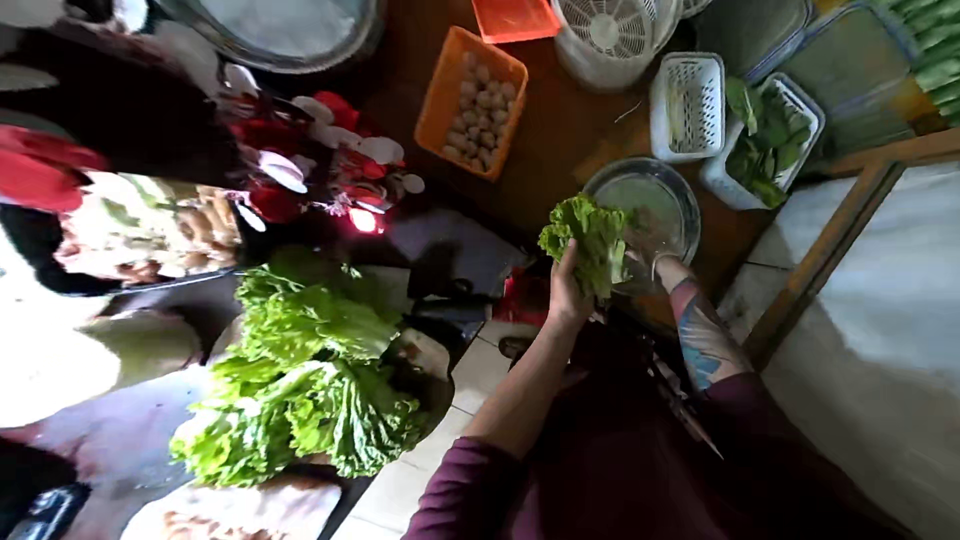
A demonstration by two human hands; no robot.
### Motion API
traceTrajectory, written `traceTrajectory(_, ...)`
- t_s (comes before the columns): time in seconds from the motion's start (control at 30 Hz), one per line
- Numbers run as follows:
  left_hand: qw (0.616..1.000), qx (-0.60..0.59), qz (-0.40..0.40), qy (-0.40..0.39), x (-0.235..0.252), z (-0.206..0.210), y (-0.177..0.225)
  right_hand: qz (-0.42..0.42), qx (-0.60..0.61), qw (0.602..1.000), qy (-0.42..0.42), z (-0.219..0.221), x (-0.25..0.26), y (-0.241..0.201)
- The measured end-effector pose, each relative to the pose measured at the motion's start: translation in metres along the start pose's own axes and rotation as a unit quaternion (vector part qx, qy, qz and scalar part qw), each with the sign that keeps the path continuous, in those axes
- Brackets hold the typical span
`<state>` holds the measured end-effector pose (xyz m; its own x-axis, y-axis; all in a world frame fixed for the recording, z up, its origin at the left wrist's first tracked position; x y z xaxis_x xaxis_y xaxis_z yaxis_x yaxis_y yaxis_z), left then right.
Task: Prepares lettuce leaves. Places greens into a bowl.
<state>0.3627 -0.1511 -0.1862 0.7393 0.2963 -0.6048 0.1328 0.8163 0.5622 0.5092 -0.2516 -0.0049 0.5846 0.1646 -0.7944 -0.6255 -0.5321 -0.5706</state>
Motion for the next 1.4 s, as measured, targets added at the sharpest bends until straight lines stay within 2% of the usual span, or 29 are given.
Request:
traceTrajectory(0.07,0.999,0.030,-0.030,0.017,0.026,0.001,-0.026,-0.005,-0.027,1.000,-0.005,-0.008,0.001,0.006)
traceTrajectory(0.13,0.982,0.172,-0.024,0.077,0.048,-0.015,-0.057,-0.007,-0.067,0.998,-0.002,-0.016,0.019,0.028)
traceTrajectory(0.17,0.957,0.262,-0.018,0.120,0.047,-0.021,-0.067,-0.029,-0.107,0.994,0.007,-0.019,0.034,0.042)
traceTrajectory(0.23,0.905,0.387,-0.019,0.175,0.021,-0.002,-0.054,-0.094,-0.168,0.981,0.038,-0.024,0.064,0.070)
traceTrajectory(0.27,0.891,0.419,-0.059,0.161,0.002,0.022,-0.031,-0.100,-0.181,0.978,0.036,-0.025,0.065,0.072)
traceTrajectory(0.3,0.884,0.438,-0.052,0.156,-0.013,0.038,-0.017,-0.088,-0.189,0.978,0.024,-0.023,0.058,0.067)
traceTrajectory(0.4,0.904,0.412,-0.008,0.113,-0.016,0.049,-0.022,-0.051,-0.213,0.975,-0.022,-0.013,0.050,0.071)
traceTrajectory(0.47,0.926,0.365,-0.063,0.073,-0.006,0.050,-0.033,-0.070,-0.244,0.967,-0.029,-0.007,0.067,0.087)
traceTrajectory(0.57,0.926,0.356,-0.118,0.051,0.000,0.058,-0.022,-0.107,-0.264,0.958,-0.038,-0.005,0.098,0.092)
traceTrajectory(0.63,0.927,0.364,-0.089,0.021,-0.007,0.061,-0.013,-0.091,-0.302,0.949,-0.022,-0.012,0.090,0.075)
traceTrajectory(0.73,0.929,0.369,-0.031,-0.019,-0.045,0.065,0.029,-0.097,-0.391,0.914,0.044,-0.016,0.074,0.047)
traceTrajectory(0.83,0.927,0.372,-0.029,-0.050,-0.093,0.043,0.062,-0.200,-0.338,0.915,0.093,0.009,0.059,0.010)
traceTrajectory(0.87,0.926,0.369,-0.037,-0.068,-0.114,0.033,0.072,-0.264,-0.285,0.919,0.075,0.026,0.053,0.000)
traceTrajectory(0.93,0.931,0.349,-0.025,-0.106,-0.156,0.007,0.087,-0.389,-0.172,0.905,-0.026,0.074,0.043,-0.013)
traceTrajectory(0.97,0.934,0.340,-0.013,-0.113,-0.178,-0.008,0.091,-0.434,-0.151,0.884,-0.084,0.102,0.035,-0.017)
traceTrajectory(1.03,0.944,0.315,0.011,-0.093,-0.222,-0.042,0.096,-0.502,-0.223,0.820,-0.160,0.167,0.008,-0.022)
traceTrajectory(1.1,0.959,0.276,0.038,-0.045,-0.263,-0.078,0.097,-0.583,-0.356,0.706,-0.190,0.233,-0.024,-0.019)
traceTrajectory(1.2,0.974,0.210,0.079,0.039,-0.317,-0.129,0.088,-0.678,-0.461,0.517,-0.245,0.326,-0.110,-0.016)
traceTrajectory(1.23,0.976,0.183,0.094,0.065,-0.333,-0.143,0.085,-0.669,-0.508,0.473,-0.265,0.353,-0.157,-0.021)
traceTrajectory(1.33,0.976,0.116,0.131,0.130,-0.371,-0.180,0.073,-0.478,-0.725,0.419,-0.265,0.403,-0.334,-0.044)
traceTrajectory(1.4,0.970,0.100,0.164,0.152,-0.389,-0.195,0.071,-0.431,-0.777,0.394,-0.233,0.419,-0.387,-0.043)
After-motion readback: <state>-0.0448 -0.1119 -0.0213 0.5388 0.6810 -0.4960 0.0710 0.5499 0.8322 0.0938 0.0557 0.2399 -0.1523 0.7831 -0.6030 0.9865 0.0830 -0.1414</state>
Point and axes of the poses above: each hand's wrist, its own x-axis towards the middle knuckle, its own z-axis out of the palm, y = z × x, the point moved 5 cm from there along x, towards the middle knuckle, and after that the axes turned 5 degrees about x, right-handed, at the moved point
